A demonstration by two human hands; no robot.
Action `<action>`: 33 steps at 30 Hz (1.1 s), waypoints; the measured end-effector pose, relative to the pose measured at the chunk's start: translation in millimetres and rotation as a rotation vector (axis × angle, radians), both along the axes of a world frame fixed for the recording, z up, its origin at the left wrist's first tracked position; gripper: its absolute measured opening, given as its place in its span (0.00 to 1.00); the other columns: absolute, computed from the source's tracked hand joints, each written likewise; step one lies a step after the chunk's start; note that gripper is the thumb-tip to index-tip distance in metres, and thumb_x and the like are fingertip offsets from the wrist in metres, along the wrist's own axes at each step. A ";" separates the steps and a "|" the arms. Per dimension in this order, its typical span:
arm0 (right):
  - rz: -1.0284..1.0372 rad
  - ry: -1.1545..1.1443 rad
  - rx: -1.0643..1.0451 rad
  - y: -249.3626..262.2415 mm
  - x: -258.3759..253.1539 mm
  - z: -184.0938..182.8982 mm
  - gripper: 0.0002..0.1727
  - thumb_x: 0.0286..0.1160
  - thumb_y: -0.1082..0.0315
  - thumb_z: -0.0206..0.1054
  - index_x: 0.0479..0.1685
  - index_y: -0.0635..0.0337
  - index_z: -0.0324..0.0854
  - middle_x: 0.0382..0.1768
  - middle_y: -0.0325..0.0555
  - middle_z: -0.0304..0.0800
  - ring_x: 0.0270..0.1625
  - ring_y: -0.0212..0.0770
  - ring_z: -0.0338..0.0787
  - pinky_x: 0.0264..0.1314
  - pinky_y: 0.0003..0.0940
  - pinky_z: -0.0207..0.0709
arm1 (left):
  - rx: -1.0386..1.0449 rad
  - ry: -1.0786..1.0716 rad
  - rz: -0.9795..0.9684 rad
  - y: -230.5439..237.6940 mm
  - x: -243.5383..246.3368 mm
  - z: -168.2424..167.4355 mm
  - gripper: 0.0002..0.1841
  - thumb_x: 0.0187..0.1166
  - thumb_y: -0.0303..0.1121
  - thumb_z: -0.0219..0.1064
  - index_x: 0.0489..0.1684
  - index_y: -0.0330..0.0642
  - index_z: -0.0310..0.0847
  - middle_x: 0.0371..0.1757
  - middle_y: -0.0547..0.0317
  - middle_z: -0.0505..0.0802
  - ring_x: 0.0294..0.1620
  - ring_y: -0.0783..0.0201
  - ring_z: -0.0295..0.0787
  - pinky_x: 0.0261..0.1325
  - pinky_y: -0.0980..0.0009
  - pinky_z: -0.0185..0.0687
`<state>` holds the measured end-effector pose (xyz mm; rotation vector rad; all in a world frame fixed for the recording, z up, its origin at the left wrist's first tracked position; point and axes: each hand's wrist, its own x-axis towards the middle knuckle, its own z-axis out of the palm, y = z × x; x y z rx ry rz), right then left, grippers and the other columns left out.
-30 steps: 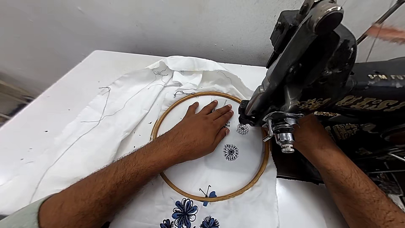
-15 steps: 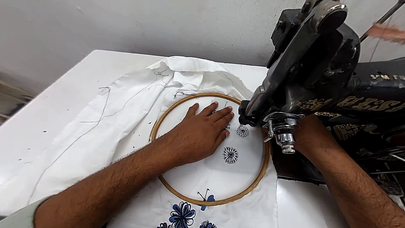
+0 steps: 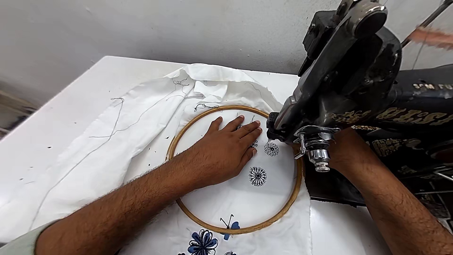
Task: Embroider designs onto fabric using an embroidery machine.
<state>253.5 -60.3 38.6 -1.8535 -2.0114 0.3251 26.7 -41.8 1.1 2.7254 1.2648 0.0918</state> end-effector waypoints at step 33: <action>0.051 0.057 0.043 1.9 4.3 -11.3 0.08 0.66 0.72 0.80 0.38 0.64 0.87 0.36 0.53 0.89 0.40 0.46 0.88 0.46 0.50 0.78 | -0.027 0.053 0.010 -5.6 -3.9 6.1 0.29 0.93 0.51 0.41 0.89 0.52 0.67 0.93 0.65 0.67 0.94 0.49 0.56 0.84 0.29 0.54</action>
